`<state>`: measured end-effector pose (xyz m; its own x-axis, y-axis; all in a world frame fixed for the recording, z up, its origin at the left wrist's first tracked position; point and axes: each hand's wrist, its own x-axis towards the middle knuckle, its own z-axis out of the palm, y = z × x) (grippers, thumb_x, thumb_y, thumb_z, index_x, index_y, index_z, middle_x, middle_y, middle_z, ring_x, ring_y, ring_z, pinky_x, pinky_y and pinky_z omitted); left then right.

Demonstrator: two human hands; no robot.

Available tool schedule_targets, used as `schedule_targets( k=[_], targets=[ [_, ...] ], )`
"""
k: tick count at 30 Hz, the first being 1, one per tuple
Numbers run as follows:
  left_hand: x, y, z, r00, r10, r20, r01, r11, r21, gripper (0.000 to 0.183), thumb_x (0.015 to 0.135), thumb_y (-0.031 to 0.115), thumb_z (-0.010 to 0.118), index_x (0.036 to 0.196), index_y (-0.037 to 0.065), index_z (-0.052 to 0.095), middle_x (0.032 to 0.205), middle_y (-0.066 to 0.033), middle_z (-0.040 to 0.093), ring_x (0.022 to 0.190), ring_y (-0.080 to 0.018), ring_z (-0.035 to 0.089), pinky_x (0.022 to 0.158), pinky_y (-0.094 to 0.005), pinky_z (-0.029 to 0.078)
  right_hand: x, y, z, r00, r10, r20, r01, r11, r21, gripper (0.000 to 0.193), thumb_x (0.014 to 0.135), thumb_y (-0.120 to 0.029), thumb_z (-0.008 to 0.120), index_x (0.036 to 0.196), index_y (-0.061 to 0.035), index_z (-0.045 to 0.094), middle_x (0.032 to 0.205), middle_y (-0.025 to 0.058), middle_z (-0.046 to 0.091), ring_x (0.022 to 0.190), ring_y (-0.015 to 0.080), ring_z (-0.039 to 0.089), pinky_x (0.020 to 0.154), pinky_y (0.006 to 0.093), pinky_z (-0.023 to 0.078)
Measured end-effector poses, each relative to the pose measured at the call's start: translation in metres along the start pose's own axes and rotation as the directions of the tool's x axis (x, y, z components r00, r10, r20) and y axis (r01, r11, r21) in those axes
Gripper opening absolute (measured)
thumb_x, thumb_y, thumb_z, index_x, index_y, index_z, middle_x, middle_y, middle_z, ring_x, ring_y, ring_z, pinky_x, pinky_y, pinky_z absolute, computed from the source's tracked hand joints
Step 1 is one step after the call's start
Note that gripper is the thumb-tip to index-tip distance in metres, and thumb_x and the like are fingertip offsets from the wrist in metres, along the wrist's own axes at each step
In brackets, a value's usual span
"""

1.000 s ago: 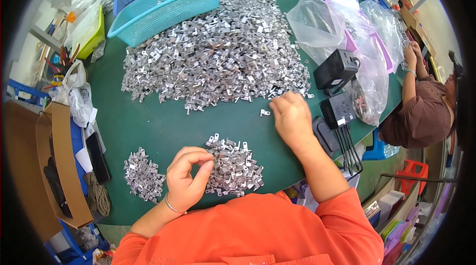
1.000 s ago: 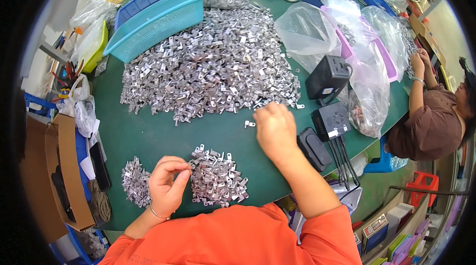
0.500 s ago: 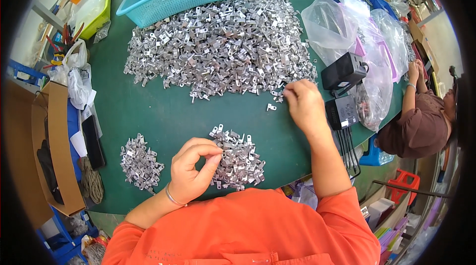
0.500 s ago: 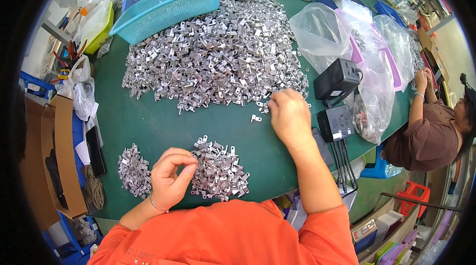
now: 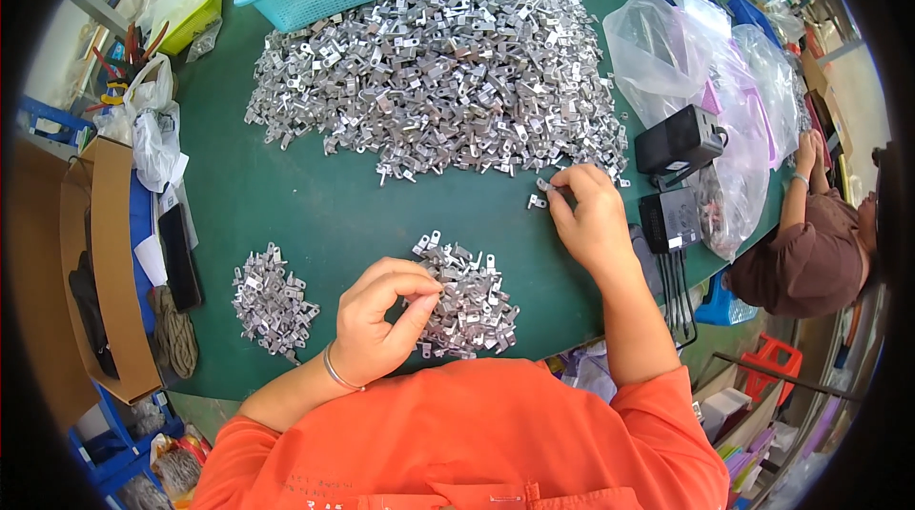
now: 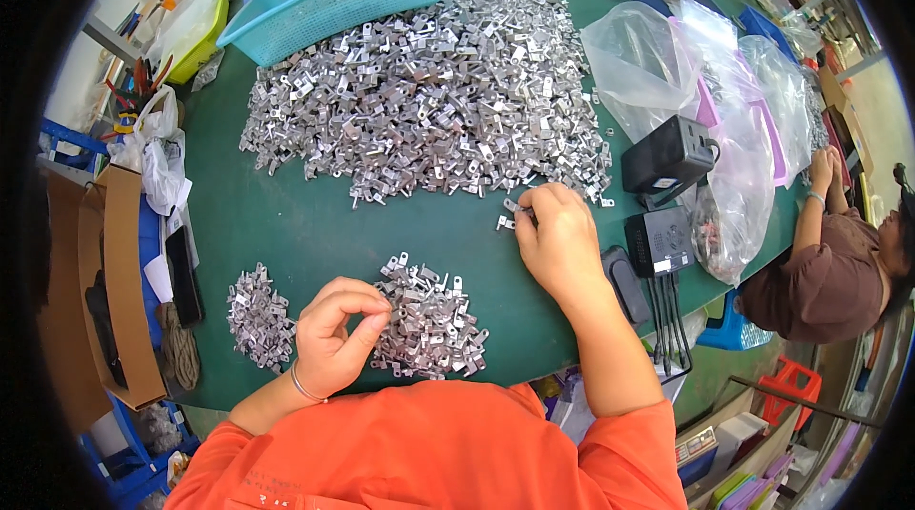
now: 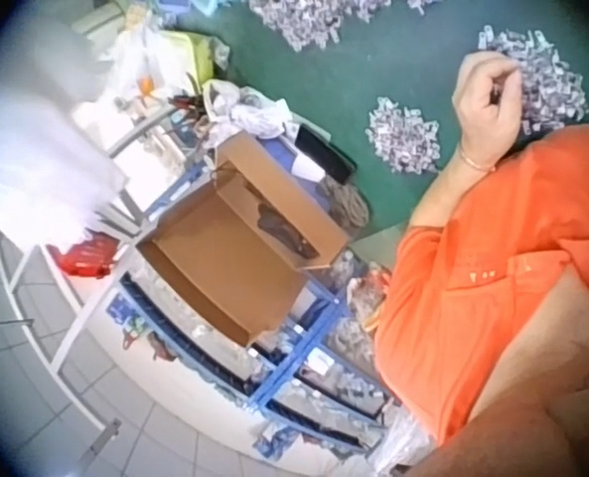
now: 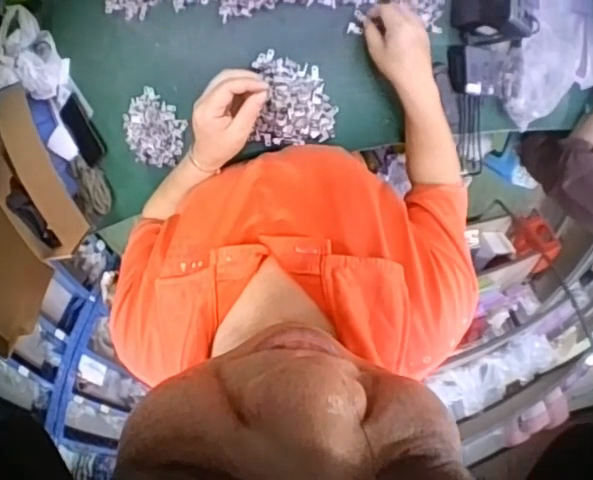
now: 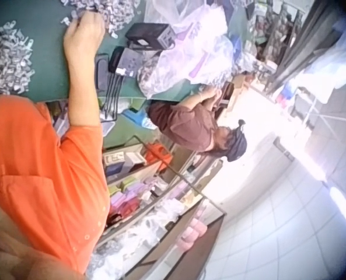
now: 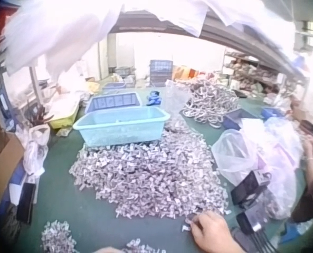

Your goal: The person connects small metal brackets together by hand, places them into piles on the table, and then picks up a smartphone.

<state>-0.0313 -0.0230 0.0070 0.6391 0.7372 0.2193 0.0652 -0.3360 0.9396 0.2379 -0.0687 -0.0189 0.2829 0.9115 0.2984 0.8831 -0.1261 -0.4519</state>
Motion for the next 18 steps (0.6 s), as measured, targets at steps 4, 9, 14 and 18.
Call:
schedule_targets(
  k=[4,9,14,18],
  targets=[
    [0.0,-0.002,0.0,1.0,0.0,-0.009,0.0,1.0,0.005,0.012,0.08,-0.008,0.064,0.091,-0.003,0.062,0.094,-0.0127,0.061,0.083,-0.018,0.06,0.074,-0.0278,0.049,-0.004,-0.009,-0.002,0.998,0.026,-0.058,-0.014,0.98,0.196,0.013,0.072,-0.001,0.069,0.083,-0.0002,0.061,0.087,0.0129,0.063,0.079,0.0318,0.062,0.071,0.0388,0.051],
    [0.007,-0.001,0.003,1.0,-0.016,-0.009,0.016,1.0,-0.006,0.015,0.081,-0.009,0.063,0.095,-0.003,0.061,0.096,-0.0119,0.061,0.085,-0.016,0.059,0.075,-0.0267,0.049,-0.012,-0.028,-0.005,0.995,0.037,-0.092,0.001,0.926,0.377,0.02,0.069,0.002,0.071,0.086,-0.0012,0.059,0.088,0.0116,0.064,0.077,0.0252,0.065,0.068,0.0322,0.052],
    [0.026,-0.005,0.017,0.996,-0.066,-0.054,0.058,0.989,-0.134,0.024,0.08,-0.005,0.064,0.103,-0.001,0.061,0.092,-0.0091,0.062,0.076,-0.0143,0.062,0.066,-0.0251,0.052,-0.019,-0.043,0.0,0.993,-0.003,-0.118,0.056,0.891,0.451,0.029,0.07,0.006,0.069,0.095,-0.0023,0.057,0.085,0.0087,0.062,0.07,0.0179,0.063,0.063,0.0281,0.051],
    [0.024,0.001,0.014,0.996,-0.072,0.047,0.077,0.989,-0.126,0.025,0.083,-0.007,0.061,0.107,-0.002,0.058,0.1,-0.0091,0.058,0.089,-0.0138,0.06,0.079,-0.0252,0.049,-0.021,-0.018,0.005,0.992,0.006,-0.126,0.018,0.981,0.191,0.017,0.072,0.002,0.07,0.087,-0.0014,0.063,0.086,0.0112,0.062,0.071,0.0278,0.063,0.063,0.0344,0.052]
  ],
)
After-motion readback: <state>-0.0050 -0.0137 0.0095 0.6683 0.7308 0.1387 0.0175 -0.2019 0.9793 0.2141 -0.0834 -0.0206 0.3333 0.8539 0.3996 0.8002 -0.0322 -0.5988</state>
